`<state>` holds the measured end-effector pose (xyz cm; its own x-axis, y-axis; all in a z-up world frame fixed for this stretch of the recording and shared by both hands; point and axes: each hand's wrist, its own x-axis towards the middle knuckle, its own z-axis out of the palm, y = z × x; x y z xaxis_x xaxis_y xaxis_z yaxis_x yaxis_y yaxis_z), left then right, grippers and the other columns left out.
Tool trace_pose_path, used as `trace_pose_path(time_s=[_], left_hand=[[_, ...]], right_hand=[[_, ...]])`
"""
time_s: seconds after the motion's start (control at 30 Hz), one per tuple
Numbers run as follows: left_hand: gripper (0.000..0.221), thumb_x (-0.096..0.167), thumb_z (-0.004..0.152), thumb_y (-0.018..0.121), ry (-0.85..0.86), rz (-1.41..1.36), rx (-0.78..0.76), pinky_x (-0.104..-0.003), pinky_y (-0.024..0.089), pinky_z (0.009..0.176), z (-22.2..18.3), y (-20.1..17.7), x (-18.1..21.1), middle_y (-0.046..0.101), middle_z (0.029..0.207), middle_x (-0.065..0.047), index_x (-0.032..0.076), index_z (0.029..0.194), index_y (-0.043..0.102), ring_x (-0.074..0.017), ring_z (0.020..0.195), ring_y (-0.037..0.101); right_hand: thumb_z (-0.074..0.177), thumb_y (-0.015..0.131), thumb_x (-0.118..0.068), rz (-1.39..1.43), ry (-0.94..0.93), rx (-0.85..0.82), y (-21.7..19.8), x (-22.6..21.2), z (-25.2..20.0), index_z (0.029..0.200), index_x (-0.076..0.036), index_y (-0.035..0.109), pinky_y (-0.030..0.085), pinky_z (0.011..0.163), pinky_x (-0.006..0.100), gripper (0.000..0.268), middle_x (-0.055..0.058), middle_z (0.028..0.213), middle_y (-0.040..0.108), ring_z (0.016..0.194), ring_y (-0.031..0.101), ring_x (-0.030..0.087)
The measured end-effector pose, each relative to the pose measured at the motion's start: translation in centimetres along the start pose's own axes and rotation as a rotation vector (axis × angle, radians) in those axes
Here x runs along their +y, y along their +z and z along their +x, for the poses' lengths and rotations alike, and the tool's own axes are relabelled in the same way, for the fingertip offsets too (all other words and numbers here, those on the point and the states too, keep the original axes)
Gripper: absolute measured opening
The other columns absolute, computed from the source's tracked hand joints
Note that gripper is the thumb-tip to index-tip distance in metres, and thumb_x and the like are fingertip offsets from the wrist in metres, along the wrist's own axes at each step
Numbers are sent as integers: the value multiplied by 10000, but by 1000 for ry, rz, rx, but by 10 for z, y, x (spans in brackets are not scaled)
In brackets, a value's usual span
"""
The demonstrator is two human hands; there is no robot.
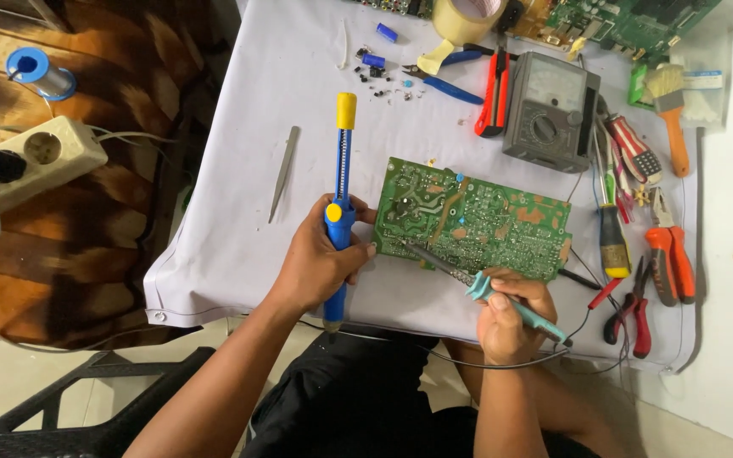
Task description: Soldering and desoldering electronic components on a printed circuit board using a soldering iron and a desoldering pump.
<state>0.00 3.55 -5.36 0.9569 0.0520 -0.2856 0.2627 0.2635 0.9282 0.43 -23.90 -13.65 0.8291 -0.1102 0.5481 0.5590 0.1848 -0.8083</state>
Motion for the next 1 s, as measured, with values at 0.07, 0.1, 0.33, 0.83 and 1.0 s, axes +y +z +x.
trace_pose_path(time_s=[0.07, 0.1, 0.33, 0.83, 1.0], left_hand=[[553, -116, 764, 710, 3, 1, -3, -343, 522, 572, 0, -1, -1, 681, 1161, -237, -9, 1276, 531, -216, 488, 605], [554, -119, 764, 708, 7, 3, -6, -343, 523, 573, 1, -1, -2, 680, 1164, -237, -10, 1277, 530, -217, 490, 607], [548, -117, 766, 705, 25, -3, -17, -341, 523, 560, 2, -2, -4, 679, 1162, -237, -14, 1272, 521, -209, 484, 602], [550, -95, 782, 724, 18, -27, -17, -328, 530, 580, -1, -2, -2, 669, 1209, -230, 0, 1284, 519, -207, 499, 608], [546, -64, 776, 749, 56, -34, -9, -319, 518, 531, -2, -3, -2, 687, 1190, -225, -7, 1269, 521, -183, 471, 596]], right_hand=[[841, 667, -117, -16, 0, 7, 1, -2, 0, 863, 30, 576, 475, 600, 303, 174, 136, 673, 570, 690, 569, 235], [843, 662, -114, -31, 0, 14, 2, -2, 0, 862, 29, 574, 478, 605, 301, 170, 138, 675, 575, 696, 569, 234], [849, 652, -100, -12, 31, 51, 1, -2, -1, 892, 33, 573, 457, 533, 250, 161, 134, 716, 581, 739, 603, 228], [846, 633, -103, 34, 21, 77, 2, -1, 2, 892, 21, 568, 415, 499, 239, 147, 136, 738, 577, 640, 530, 184], [873, 611, -139, -23, 46, 173, -3, 3, -4, 916, 10, 568, 434, 499, 232, 161, 142, 784, 585, 657, 550, 183]])
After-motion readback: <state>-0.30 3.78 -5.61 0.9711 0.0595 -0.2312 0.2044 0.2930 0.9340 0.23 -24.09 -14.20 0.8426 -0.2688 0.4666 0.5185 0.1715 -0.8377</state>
